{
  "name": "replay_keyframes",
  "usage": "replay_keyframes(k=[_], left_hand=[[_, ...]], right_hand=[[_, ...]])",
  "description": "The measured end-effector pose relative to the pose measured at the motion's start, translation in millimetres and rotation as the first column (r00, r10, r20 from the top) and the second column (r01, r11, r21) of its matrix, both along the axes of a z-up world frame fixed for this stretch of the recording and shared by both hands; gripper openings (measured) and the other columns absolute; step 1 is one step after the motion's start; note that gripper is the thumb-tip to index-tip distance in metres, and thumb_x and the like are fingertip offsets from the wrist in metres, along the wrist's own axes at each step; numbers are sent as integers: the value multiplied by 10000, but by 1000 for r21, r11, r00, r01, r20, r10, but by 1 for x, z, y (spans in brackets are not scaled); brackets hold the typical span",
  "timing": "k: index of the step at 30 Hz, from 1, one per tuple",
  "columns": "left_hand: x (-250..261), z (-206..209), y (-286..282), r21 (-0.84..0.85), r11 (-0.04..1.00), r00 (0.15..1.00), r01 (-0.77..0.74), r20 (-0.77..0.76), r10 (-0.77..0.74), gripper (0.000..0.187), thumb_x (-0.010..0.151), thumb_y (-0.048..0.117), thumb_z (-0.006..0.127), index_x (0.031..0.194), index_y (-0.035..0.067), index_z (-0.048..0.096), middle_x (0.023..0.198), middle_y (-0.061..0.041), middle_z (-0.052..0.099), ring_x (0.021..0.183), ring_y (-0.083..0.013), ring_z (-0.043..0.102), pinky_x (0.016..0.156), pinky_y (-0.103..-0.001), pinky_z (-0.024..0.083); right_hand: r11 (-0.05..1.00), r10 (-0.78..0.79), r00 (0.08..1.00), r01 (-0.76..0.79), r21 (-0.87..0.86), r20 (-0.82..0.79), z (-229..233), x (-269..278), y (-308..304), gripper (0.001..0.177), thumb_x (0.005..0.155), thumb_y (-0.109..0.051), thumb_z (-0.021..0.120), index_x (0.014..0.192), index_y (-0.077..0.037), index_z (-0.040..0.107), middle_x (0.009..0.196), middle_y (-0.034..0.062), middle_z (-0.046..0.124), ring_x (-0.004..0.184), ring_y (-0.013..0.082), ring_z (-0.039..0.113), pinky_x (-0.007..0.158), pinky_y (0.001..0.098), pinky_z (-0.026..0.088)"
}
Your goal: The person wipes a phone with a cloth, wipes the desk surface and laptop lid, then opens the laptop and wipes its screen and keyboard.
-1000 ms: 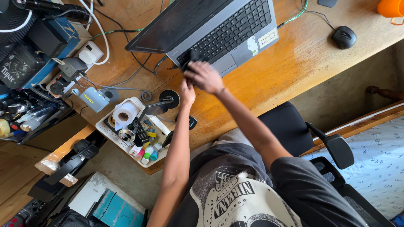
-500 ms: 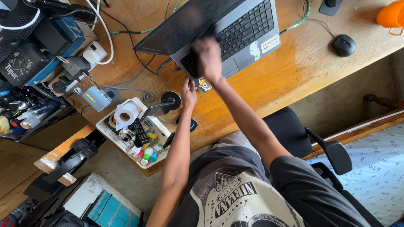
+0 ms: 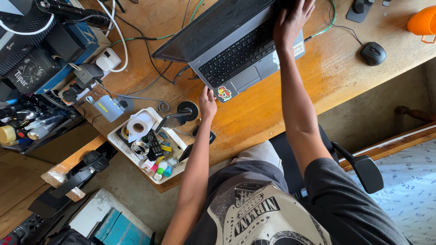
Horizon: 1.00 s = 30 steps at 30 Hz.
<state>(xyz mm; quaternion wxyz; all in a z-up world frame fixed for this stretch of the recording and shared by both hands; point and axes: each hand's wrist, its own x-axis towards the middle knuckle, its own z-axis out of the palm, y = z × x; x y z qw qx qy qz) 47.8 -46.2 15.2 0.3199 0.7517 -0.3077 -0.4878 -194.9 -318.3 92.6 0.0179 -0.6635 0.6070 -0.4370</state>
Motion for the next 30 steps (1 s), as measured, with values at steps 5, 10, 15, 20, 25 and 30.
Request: replay_keyframes(k=[5, 10, 15, 20, 25, 30], left_hand=[[1, 3, 0, -15, 1000, 1000, 17, 13, -17, 380, 1083, 131, 453, 1454, 79, 515, 1122, -136, 702, 889, -179, 713, 752, -307, 600], [2, 1, 0, -72, 997, 1000, 28, 9, -27, 389, 1076, 118, 470, 1458, 63, 518, 1127, -143, 711, 882, -195, 705, 741, -319, 587], [2, -4, 3, -40, 999, 999, -14, -36, 12, 412, 1082, 139, 462, 1491, 89, 488, 1166, -130, 695, 920, -178, 702, 756, -308, 602], [4, -4, 4, -4, 999, 999, 36, -26, -36, 366, 1098, 159, 440, 1445, 74, 522, 1172, -124, 699, 932, -174, 713, 765, -310, 596], [9, -47, 11, 21, 999, 997, 41, -64, -39, 366, 1103, 179, 440, 1450, 80, 501, 1168, -106, 707, 950, -161, 714, 801, -300, 601], [18, -60, 25, 81, 923, 624, -376, -715, 317, 449, 1040, -19, 419, 1481, 47, 469, 1399, -58, 588, 1253, -126, 596, 1037, -279, 522]], right_hand=[[978, 53, 993, -72, 195, 102, -9, 72, 52, 247, 825, 7, 569, 1071, -13, 588, 1138, 233, 567, 1091, 409, 524, 989, 529, 391], [530, 845, 530, -811, 249, -73, -12, 147, 141, 258, 800, -173, 704, 1050, -115, 676, 1069, 127, 596, 1068, 314, 556, 969, 464, 465], [645, 763, 560, -621, 446, -322, -34, 69, 73, 223, 845, -261, 729, 1036, -151, 696, 1043, 99, 626, 1059, 335, 591, 945, 521, 476], [984, 71, 992, -87, 157, 106, -30, 20, 46, 355, 893, -76, 600, 1246, -97, 630, 1338, 214, 555, 1293, 426, 492, 1117, 569, 381], [936, 322, 943, -306, 172, -80, -34, 106, 117, 353, 808, -40, 681, 1150, -75, 599, 1244, 129, 608, 1188, 345, 526, 1025, 522, 392], [692, 712, 693, -664, 283, -117, -32, 142, 207, 398, 837, -188, 723, 1233, -213, 687, 1252, 63, 584, 1223, 287, 545, 1041, 444, 451]])
